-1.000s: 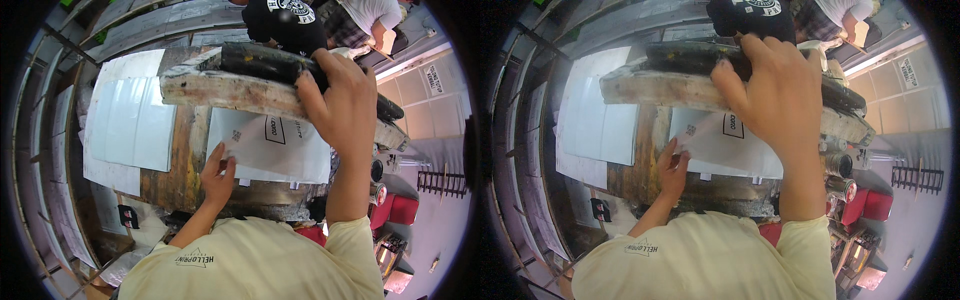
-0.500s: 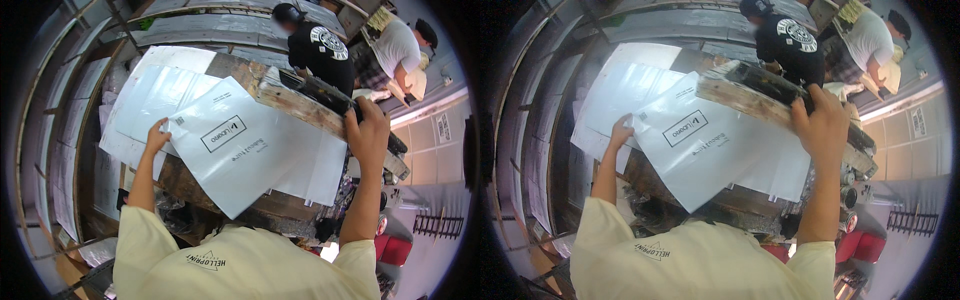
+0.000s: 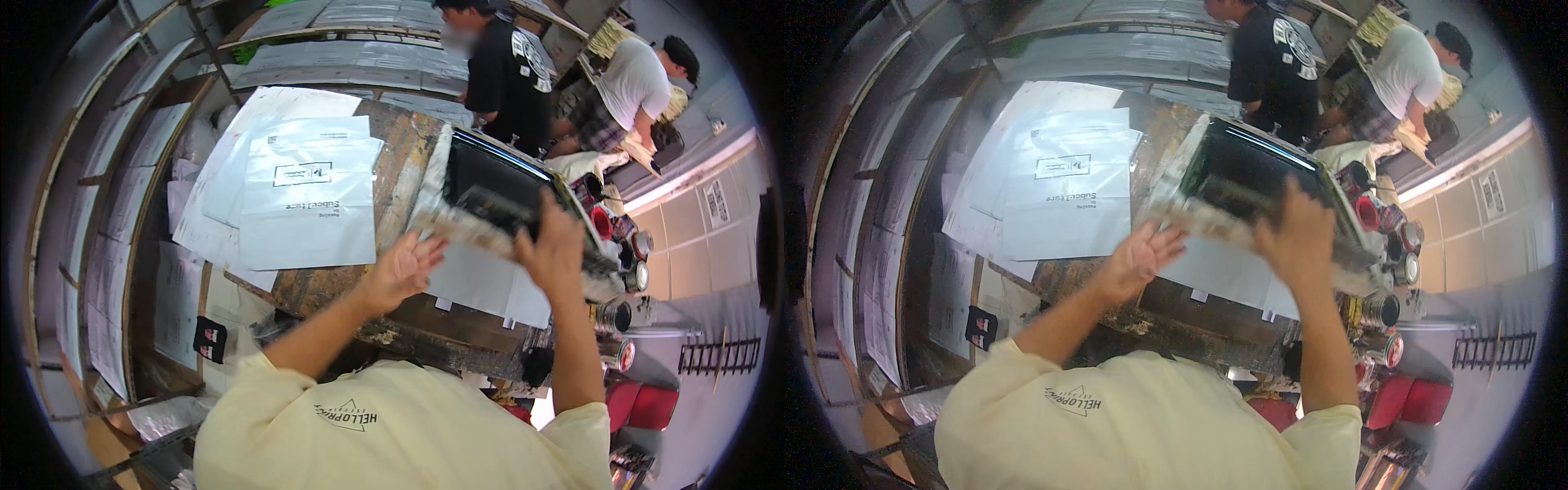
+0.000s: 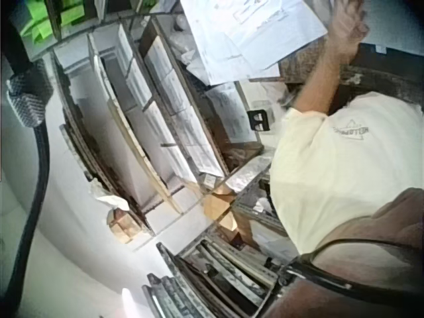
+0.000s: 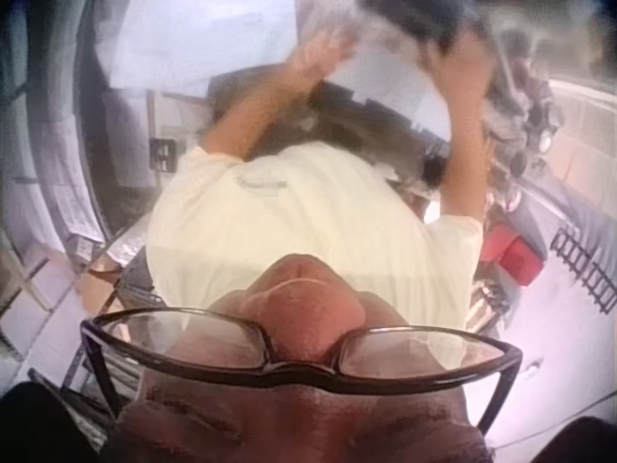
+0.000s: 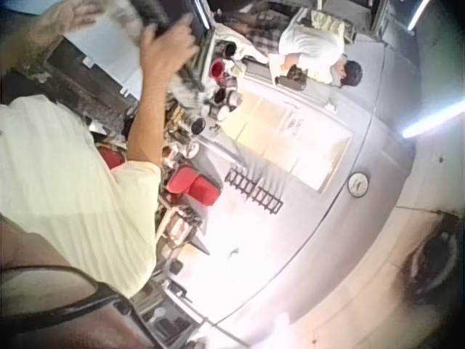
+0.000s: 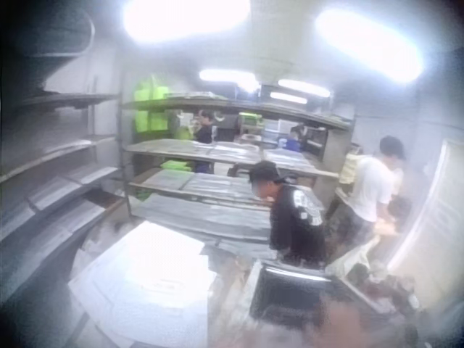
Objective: The person screen prints logos onto white mailing bags using a screen frame and a squeegee, then places each printed bag onto a stack.
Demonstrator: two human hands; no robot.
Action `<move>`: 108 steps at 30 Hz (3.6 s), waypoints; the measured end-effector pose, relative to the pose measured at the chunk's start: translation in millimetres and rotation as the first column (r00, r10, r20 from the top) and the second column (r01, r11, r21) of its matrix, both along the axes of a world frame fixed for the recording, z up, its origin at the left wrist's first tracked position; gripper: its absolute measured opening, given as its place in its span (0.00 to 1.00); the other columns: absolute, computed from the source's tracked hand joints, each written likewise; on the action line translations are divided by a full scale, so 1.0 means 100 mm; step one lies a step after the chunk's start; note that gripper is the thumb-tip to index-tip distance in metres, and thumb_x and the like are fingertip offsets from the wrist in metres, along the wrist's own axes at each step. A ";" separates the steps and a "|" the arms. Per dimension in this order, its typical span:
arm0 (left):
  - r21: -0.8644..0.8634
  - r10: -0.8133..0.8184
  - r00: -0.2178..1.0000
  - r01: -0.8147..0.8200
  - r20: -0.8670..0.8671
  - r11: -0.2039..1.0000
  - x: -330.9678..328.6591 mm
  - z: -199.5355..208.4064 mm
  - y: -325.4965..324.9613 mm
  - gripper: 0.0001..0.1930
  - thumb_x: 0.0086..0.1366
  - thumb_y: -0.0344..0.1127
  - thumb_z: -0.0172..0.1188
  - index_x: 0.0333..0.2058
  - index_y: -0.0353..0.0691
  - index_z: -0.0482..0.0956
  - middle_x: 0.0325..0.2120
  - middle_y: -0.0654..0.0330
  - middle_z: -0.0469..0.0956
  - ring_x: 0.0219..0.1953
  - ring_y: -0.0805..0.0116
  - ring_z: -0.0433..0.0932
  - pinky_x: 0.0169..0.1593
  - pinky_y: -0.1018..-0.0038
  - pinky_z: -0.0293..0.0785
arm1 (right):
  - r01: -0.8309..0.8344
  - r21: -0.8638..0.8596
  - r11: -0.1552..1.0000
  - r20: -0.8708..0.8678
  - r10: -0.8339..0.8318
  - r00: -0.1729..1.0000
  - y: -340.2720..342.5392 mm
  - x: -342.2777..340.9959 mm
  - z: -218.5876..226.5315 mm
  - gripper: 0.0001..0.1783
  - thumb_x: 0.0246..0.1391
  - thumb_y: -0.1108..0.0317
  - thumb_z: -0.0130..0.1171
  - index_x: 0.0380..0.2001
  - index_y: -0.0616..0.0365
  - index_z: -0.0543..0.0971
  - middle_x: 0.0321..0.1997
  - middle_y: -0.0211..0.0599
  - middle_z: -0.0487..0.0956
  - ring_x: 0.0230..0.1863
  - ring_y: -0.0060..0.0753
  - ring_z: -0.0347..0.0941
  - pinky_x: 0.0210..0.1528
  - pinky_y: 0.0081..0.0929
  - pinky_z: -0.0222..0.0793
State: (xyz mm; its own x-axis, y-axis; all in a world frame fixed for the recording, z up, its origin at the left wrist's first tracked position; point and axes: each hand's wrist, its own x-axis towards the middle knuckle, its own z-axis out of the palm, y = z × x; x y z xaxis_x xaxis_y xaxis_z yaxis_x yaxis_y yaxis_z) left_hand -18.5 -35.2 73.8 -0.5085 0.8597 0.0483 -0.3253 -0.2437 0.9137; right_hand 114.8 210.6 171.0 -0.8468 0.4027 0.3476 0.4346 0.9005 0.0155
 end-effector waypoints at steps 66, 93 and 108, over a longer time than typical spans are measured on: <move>-0.575 -0.488 0.314 -0.549 -0.814 0.606 0.77 -1.88 0.07 0.59 0.62 0.81 0.46 0.75 0.36 0.52 0.76 0.38 0.42 0.78 0.38 0.33 0.69 0.27 0.17 | -0.086 0.107 0.991 -0.262 0.111 0.959 0.42 -0.38 0.52 0.18 0.52 0.52 0.62 0.32 0.57 0.81 0.29 0.37 0.79 0.38 0.44 0.77 0.47 0.50 0.62; -0.347 0.650 0.512 -0.859 -0.562 0.377 -1.69 -1.69 -1.19 0.16 0.70 0.31 0.57 0.53 0.33 0.85 0.43 0.54 0.87 0.45 0.72 0.82 0.52 0.73 0.77 | -0.071 0.017 0.997 -0.259 0.073 0.963 0.52 -0.54 0.76 0.20 0.55 0.52 0.59 0.34 0.61 0.80 0.34 0.44 0.79 0.43 0.51 0.76 0.50 0.47 0.63; -0.225 -0.049 0.877 -0.069 -0.479 0.972 -0.93 -0.05 0.06 0.35 0.70 0.47 0.64 0.69 0.33 0.66 0.68 0.56 0.70 0.71 0.62 0.64 0.72 0.64 0.60 | -0.012 0.003 1.000 -0.238 0.013 0.971 0.29 -0.29 0.43 0.31 0.56 0.52 0.59 0.57 0.62 0.75 0.37 0.52 0.80 0.45 0.54 0.76 0.52 0.50 0.64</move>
